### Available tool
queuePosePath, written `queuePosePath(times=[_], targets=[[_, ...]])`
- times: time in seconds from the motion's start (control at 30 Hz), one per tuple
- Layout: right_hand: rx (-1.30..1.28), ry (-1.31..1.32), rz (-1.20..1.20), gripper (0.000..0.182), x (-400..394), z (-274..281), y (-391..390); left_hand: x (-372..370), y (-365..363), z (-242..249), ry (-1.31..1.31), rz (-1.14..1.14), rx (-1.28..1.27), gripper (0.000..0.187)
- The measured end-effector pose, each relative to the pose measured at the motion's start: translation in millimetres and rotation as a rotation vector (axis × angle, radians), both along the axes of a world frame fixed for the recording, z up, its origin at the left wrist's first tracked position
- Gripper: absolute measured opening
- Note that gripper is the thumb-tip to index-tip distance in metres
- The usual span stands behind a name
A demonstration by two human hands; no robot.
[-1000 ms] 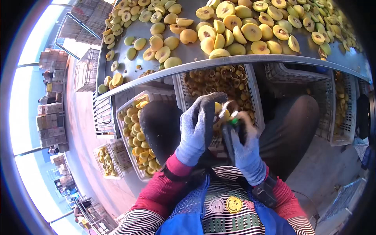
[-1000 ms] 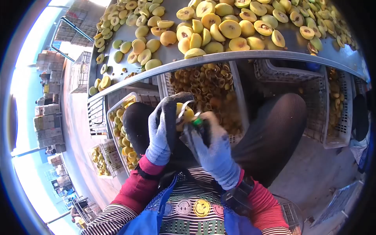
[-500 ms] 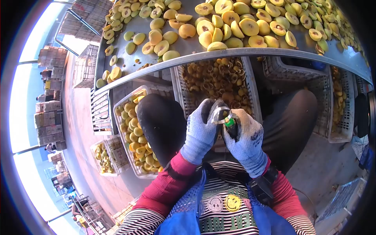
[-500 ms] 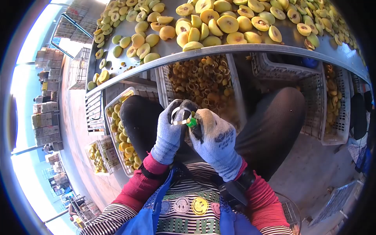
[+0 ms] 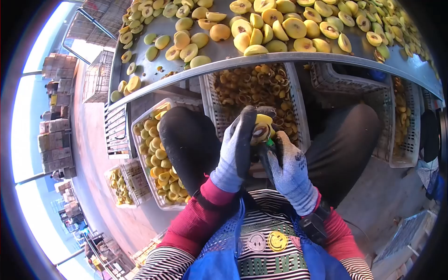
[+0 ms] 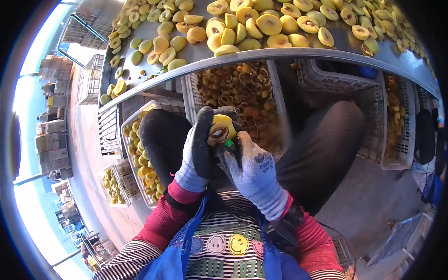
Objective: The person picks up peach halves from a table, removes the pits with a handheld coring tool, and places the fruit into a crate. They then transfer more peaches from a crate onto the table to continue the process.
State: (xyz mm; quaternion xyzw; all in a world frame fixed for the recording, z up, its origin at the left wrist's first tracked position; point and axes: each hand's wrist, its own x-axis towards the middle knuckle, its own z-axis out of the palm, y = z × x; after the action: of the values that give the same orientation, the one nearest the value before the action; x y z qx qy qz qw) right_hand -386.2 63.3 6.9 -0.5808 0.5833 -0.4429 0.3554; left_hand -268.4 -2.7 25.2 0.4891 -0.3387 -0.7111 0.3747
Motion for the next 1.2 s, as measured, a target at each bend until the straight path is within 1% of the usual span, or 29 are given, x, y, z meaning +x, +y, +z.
queuePosePath(times=[0.07,0.1,0.13,0.2,0.27,0.33,0.4,0.47,0.53,0.57,0.6,0.63,0.67,0.7,0.73,0.77,0.8,0.83,0.87,0.9,0.93,0.97,1.0,1.03,1.07,1.1,1.13,1.2], targets=[[-0.078,0.084,-0.081,0.035,4.6,-8.0,0.4,-0.8,5.6,0.6,0.048,0.05,0.0,0.045],[-0.014,0.023,-0.029,0.043,4.0,-10.7,2.4,2.6,6.6,-6.0,0.086,0.036,-0.011,0.047],[-0.014,0.023,-0.025,0.043,6.5,-10.9,3.0,2.9,7.6,-7.1,0.085,0.039,-0.011,0.047],[0.052,-0.134,-0.022,0.043,10.6,-11.3,5.0,-2.1,9.0,-8.2,-0.091,0.084,-0.224,0.046],[0.056,-0.112,-0.015,0.041,11.0,-12.6,7.4,-4.4,9.9,-6.4,-0.106,0.111,-0.178,0.044],[0.059,-0.095,-0.006,0.039,14.0,-19.3,11.1,-1.8,8.4,-13.7,-0.14,0.056,-0.175,0.042],[-0.22,0.033,-0.091,0.033,19.7,-39.6,15.6,1.1,7.9,-18.7,-0.166,0.039,-0.208,0.04],[-0.249,0.004,-0.084,0.03,23.1,-50.1,17.3,5.2,8.8,-23.9,-0.196,0.02,-0.24,0.037],[-0.281,-0.028,-0.078,0.027,22.3,-43.6,20.6,9.6,10.8,-27.4,-0.224,0.036,-0.237,0.032],[0.197,-0.44,-0.003,0.026,16.7,-13.2,17.5,12.2,10.0,-25.7,-0.138,0.007,-0.195,0.028],[0.685,-0.836,0.079,0.025,13.4,5.7,14.7,13.0,10.5,-24.8,-0.199,-0.029,-0.256,0.037],[0.791,-1.177,0.102,0.033,12.7,8.4,13.4,15.2,9.4,-24.7,-0.242,-0.067,-0.278,0.036],[0.789,-1.176,0.109,0.033,12.2,5.7,14.9,17.4,8.4,-25.0,-0.285,-0.106,-0.298,0.036],[0.875,-1.357,0.183,0.038,11.8,-0.4,17.9,17.1,10.9,-25.2,-0.338,-0.104,-0.442,0.034],[0.964,-1.538,0.259,0.043,12.3,-5.5,20.0,23.3,9.2,-42.9,-0.296,-0.145,-0.339,0.034],[0.999,-1.559,0.288,0.049,13.3,-8.5,18.4,23.0,8.6,-41.7,-0.255,-0.157,-0.296,0.035],[1.001,-1.557,0.292,0.049,14.7,-14.5,19.1,22.4,7.2,-38.8,-0.214,-0.169,-0.255,0.038],[1.049,-1.858,0.398,0.049,15.7,-21.8,20.5,22.3,4.3,-34.4,-0.213,-0.166,-0.255,0.038],[1.085,-2.159,0.512,0.048,16.1,-25.3,20.5,22.4,0.4,-28.7,-0.208,-0.246,-0.181,0.039],[1.091,-2.154,0.519,0.048,18.0,-24.4,19.6,23.4,-1.6,-24.2,-0.204,-0.325,-0.109,0.041],[1.044,-2.286,0.569,0.047,21.4,-22.9,19.2,23.0,0.9,-22.0,-0.207,-0.319,-0.11,0.041],[0.988,-2.419,0.619,0.047,24.1,-21.8,18.6,20.4,4.5,-20.7,-0.147,-0.239,-0.077,0.043],[0.988,-2.417,0.627,0.047,25.3,-21.7,17.1,18.0,6.4,-19.2,-0.086,-0.161,-0.048,0.045],[0.878,-2.419,0.686,0.046,25.8,-22.5,15.1,17.1,6.6,-17.4,0.2,-0.024,0.309,0.041],[0.77,-2.419,0.741,0.045,25.7,-23.1,13.4,15.1,17.0,-23.9,-0.14,0.027,-0.221,0.039],[0.708,-2.43,0.739,0.045,23.2,-19.9,8.4,29.1,15.9,-26.9,0.069,0.073,0.125,0.037],[0.755,-2.427,0.679,0.044,20.0,-24.0,8.6,50.2,12.7,-27.4,0.279,0.115,0.469,0.035],[0.977,-2.221,0.37,0.044,19.7,-31.0,12.8,85.7,17.6,-25.2,-0.273,0.341,-0.137,0.016]])
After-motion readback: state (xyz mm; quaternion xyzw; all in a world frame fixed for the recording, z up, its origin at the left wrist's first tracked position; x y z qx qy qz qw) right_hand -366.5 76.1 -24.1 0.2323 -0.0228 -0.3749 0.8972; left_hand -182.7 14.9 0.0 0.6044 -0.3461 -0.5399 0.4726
